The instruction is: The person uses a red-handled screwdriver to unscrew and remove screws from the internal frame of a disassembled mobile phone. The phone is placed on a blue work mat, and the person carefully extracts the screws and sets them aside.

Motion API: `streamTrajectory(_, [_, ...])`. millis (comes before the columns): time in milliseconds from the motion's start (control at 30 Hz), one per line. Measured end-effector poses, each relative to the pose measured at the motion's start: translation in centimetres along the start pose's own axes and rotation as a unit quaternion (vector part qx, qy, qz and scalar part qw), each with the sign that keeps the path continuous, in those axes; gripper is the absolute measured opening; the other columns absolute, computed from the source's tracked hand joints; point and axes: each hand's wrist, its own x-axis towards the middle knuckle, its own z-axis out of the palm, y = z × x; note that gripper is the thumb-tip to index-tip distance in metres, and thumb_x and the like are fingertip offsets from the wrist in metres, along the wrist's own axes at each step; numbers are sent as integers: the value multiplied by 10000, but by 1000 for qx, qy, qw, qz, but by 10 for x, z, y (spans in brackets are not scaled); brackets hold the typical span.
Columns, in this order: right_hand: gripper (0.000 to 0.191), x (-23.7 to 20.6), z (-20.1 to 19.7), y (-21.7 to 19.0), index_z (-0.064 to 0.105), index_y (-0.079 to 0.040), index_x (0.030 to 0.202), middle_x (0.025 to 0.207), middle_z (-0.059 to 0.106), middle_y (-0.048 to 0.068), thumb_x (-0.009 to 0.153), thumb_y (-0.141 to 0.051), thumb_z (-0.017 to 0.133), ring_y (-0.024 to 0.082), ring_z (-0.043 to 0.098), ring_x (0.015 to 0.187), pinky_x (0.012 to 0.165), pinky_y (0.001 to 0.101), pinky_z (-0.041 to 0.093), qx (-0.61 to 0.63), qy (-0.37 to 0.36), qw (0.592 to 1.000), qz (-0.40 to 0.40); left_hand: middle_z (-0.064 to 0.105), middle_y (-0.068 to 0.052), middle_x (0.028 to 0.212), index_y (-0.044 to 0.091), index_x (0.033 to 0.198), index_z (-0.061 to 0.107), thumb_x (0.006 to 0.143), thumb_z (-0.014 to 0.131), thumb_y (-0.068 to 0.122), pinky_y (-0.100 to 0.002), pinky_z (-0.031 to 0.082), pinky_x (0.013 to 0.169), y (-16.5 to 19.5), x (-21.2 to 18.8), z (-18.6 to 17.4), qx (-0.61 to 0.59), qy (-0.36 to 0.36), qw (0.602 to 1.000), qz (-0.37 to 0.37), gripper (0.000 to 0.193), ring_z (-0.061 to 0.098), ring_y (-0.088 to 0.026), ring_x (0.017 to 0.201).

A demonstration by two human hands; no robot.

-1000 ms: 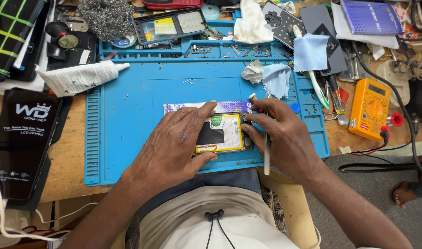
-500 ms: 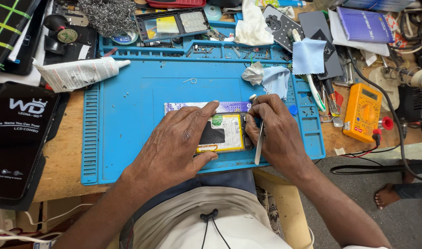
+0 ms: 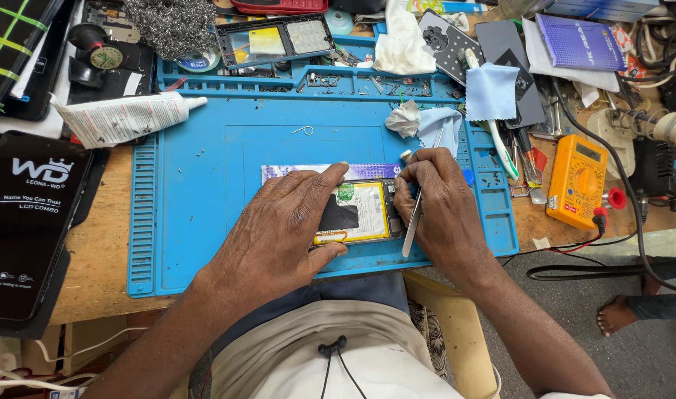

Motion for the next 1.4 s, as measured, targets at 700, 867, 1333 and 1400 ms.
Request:
streamTrajectory(700, [111,12,8,12,617,42,990,1135,575,163,984,-40,692,281,644,1000,845,401,588,-57,59,996,-24,608,-207,1277,10,1493,347,737,857,332,-511,406,1068,-4,8,-4,4,1,1000,0,967,542,-363,1240])
streamTrajectory(867, [80,17,-37,45,644,13,1043,1137,609,140,1002,-23,703,262,635,1035,873,350,556,-23,131,990,43,612,-187,1287,19,1498,343,718,862,327,-503,414,1062,-3,14,-10,-7,-1,1000,-17,987,546,-357,1241])
streamTrajectory(1333, [231,-98,0,-17,710,-67,978,1037,649,70,800,-56,856,165,687,890,759,282,574,284,54,954,-81,783,-105,1072,23,1088,734,924,795,20,-303,644,824,50,-51,70,-403,139,904,-17,176,789,-202,955])
streamTrajectory(1400, [240,-106,11,-14,719,-54,997,1038,648,77,803,-43,861,163,682,883,746,279,577,297,56,949,-91,788,-133,1008,-13,1051,760,913,760,-76,-294,645,781,49,-65,91,-509,151,844,-81,151,778,-190,903])
